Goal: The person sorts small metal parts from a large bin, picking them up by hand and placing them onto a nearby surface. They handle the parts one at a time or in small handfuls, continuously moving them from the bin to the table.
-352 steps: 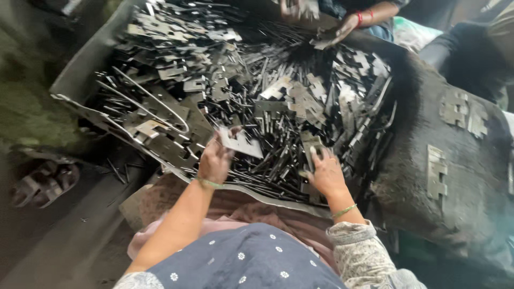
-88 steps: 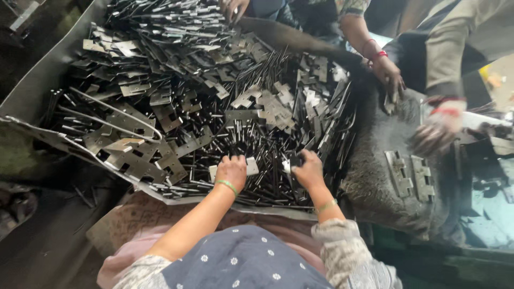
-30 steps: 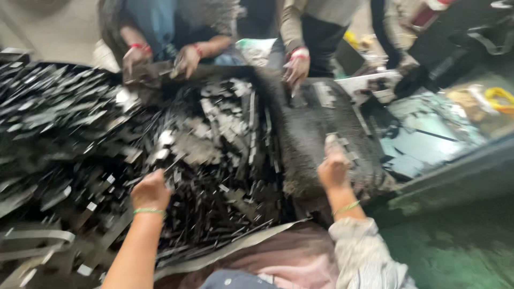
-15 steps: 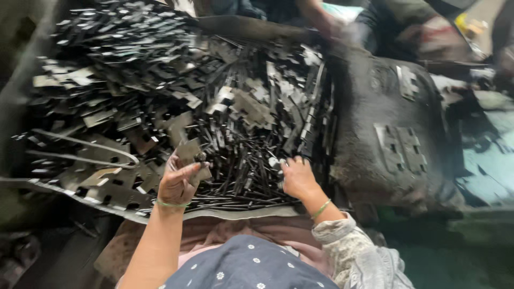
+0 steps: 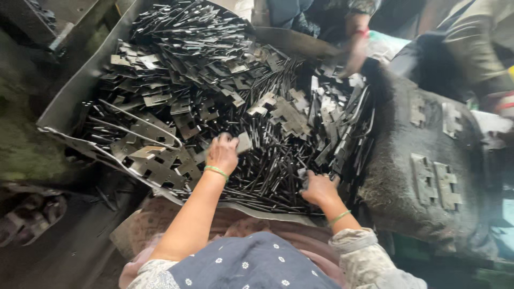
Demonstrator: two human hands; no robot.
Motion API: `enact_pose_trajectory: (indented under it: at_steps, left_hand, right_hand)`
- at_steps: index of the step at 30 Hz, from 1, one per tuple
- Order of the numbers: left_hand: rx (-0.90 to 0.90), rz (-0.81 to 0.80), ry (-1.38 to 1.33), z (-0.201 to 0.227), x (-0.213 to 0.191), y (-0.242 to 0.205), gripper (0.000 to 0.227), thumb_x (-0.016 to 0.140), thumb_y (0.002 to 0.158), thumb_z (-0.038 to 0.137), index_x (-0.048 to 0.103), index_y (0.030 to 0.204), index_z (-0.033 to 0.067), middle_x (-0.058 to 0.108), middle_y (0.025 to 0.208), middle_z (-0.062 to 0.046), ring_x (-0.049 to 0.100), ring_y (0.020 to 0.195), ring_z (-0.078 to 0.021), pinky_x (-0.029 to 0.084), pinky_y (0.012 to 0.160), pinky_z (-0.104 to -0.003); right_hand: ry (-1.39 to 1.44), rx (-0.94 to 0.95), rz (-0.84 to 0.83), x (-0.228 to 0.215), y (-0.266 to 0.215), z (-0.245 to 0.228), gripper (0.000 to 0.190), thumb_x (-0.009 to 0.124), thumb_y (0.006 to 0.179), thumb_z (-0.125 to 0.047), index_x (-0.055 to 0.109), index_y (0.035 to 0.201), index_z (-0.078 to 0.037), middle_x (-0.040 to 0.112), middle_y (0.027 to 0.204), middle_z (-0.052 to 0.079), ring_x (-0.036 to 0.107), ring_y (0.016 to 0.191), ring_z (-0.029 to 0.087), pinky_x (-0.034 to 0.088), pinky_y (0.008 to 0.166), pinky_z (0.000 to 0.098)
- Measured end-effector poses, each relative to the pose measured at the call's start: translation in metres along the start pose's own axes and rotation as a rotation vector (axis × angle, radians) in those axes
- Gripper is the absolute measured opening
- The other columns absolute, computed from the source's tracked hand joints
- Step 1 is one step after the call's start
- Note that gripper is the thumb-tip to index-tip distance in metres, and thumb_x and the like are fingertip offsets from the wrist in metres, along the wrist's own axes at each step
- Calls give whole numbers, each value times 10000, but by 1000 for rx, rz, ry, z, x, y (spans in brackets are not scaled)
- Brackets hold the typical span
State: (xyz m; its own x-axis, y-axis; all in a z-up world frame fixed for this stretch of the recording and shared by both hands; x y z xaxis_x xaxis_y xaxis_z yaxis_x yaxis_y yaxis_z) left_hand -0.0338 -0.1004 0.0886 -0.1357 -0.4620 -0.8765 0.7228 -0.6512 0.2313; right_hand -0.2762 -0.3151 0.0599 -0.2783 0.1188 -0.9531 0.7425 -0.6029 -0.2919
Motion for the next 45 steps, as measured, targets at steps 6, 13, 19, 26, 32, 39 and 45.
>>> enact_pose_trajectory:
  at_steps: [6, 13, 19, 26, 32, 39, 45]
  left_hand:
    - [132, 155, -245, -14, 34, -12, 223, 638, 814, 34, 701, 1013, 113, 703, 1016, -92, 664, 991, -322, 542, 861, -426]
    - [-571, 41, -2227, -4, 54, -38, 131, 554, 1052, 75, 610, 1163, 115, 651, 967, -28, 640, 847, -179, 553, 754, -352]
    - [-819, -518, -2332, 75, 57, -96, 345, 500, 931, 166, 612, 1256, 187, 720, 1208, -87, 696, 1045, -289, 552, 911, -523]
    - [-620, -436, -2301, 97, 84, -107, 559, 679, 1015, 539, 444, 1270, 100, 613, 1226, -218, 625, 1120, -364, 513, 977, -520]
    - [137, 158, -535, 27, 2, -37, 599, 833, 718, 377, 676, 1159, 4, 676, 1202, -237, 637, 1121, -410, 497, 1005, -430]
    - [144, -20, 198, -63, -14, 5, 469, 845, 658, 368, 656, 980, 85, 659, 1025, -120, 607, 1059, -352, 486, 864, -517]
    - [31, -295, 265, -73, -16, 24, 486, 776, 807, 437, 623, 1152, 132, 674, 1173, -93, 635, 1116, -345, 541, 920, -474]
  right_hand:
    - [36, -45, 39, -3, -18, -1, 480, 672, 834, -230, 574, 1285, -98, 755, 1081, 137, 686, 1117, 366, 395, 1146, 579]
    - [1213, -83, 395, -46, -52, 41, 512, 654, 874, 21, 575, 1365, -99, 735, 1061, 125, 729, 906, 257, 587, 741, 407]
    - [1117, 7, 80, -90, -57, -28, 751, 611, 897, 11, 391, 1586, -194, 714, 990, 134, 616, 743, 202, 541, 662, 343]
    - [618, -839, 455, -89, -101, -107, 881, 547, 688, 92, 398, 1542, -64, 682, 1192, 205, 675, 1009, 316, 552, 878, 359]
    - [1861, 46, -89, -47, -82, -16, 629, 523, 841, 72, 541, 1469, 51, 711, 1152, 200, 701, 902, 254, 578, 776, 377]
    - [2107, 267, -110, -6, -96, 40, 657, 535, 736, 42, 544, 1390, 97, 746, 1096, 194, 759, 931, 267, 610, 812, 345]
    - [2143, 142, -143, -11, -117, 45, 539, 642, 823, -9, 592, 1355, 62, 755, 1050, 164, 747, 878, 226, 617, 787, 346]
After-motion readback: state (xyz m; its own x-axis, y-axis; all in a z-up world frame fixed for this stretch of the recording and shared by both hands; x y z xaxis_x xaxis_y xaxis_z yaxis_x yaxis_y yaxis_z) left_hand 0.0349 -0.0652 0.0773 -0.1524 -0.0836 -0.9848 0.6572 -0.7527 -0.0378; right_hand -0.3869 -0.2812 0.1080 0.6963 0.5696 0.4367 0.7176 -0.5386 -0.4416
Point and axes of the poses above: each hand's wrist, its own y-axis towards the middle knuckle, its own x-axis out of the palm, z = x × y, the point moved 2 cm from there along y, towards the middle knuckle
